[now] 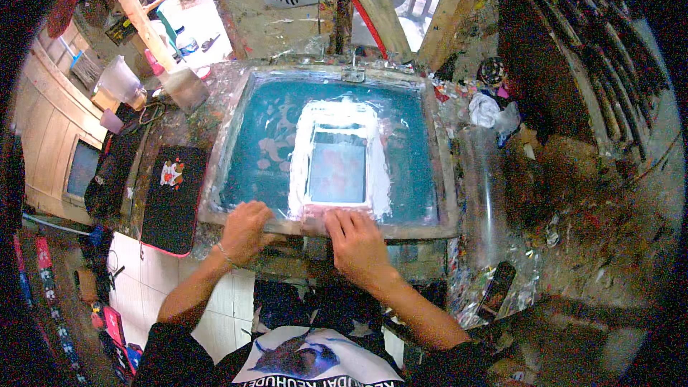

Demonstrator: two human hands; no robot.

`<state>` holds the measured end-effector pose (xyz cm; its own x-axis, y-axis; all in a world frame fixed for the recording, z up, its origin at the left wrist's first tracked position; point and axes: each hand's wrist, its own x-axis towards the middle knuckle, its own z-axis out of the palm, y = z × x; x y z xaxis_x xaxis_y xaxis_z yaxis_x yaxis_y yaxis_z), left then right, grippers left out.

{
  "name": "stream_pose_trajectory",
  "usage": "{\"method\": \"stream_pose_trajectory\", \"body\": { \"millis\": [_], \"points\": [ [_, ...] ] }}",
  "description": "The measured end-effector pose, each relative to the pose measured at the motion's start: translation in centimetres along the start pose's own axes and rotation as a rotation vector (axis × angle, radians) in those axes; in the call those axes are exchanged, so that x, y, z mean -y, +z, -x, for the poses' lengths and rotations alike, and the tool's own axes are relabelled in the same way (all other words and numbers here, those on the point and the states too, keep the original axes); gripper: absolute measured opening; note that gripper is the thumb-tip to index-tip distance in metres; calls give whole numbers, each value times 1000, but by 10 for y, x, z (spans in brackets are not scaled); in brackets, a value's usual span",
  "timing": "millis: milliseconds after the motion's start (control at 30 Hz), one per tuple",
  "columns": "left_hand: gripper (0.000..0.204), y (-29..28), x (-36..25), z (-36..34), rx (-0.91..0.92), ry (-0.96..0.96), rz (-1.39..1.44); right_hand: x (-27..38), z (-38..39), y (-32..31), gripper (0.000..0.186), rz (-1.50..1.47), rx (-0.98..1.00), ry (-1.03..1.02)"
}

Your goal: The person applies white ink through a screen onto various pieces of fabric and apparel by hand with a squeegee, then removes the printed items and places them onto a side table.

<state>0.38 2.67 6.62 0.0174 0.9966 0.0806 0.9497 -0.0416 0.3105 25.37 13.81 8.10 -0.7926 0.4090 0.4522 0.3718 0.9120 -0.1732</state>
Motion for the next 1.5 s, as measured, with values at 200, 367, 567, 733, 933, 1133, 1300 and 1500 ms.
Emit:
{"method": "stream_pose_trajectory", "body": {
  "millis": [200, 367, 567, 733, 933, 1133, 1300, 1500],
  "points": [
    [49, -165, -8, -71, -111, 77, 182, -35, -122, -95, 57, 276, -254, -61],
    [30, -173, -19, -111, -1268, 234, 73, -50, -236, -178, 64, 411, -159, 115],
    [33, 46, 12, -128, -430, -285, 170, -65, -296, -207, 80, 214, -212, 129],
    [51, 84, 12, -138, -203, -530, 244, -87, -307, -198, 80, 242, -296, 64],
    [41, 84, 36, -148, -245, -574, 375, -98, -304, -201, 76, 217, -335, -14],
    [22, 78, 39, -147, -321, -612, 473, -107, -311, -196, 72, 221, -377, -26],
    [20, 71, 65, -119, -514, -465, 398, -98, -308, -201, 73, 189, -305, 82],
    [23, 4, 182, 18, -435, -657, 579, -74, -300, -199, 68, 265, -325, 116]
  ]
}}
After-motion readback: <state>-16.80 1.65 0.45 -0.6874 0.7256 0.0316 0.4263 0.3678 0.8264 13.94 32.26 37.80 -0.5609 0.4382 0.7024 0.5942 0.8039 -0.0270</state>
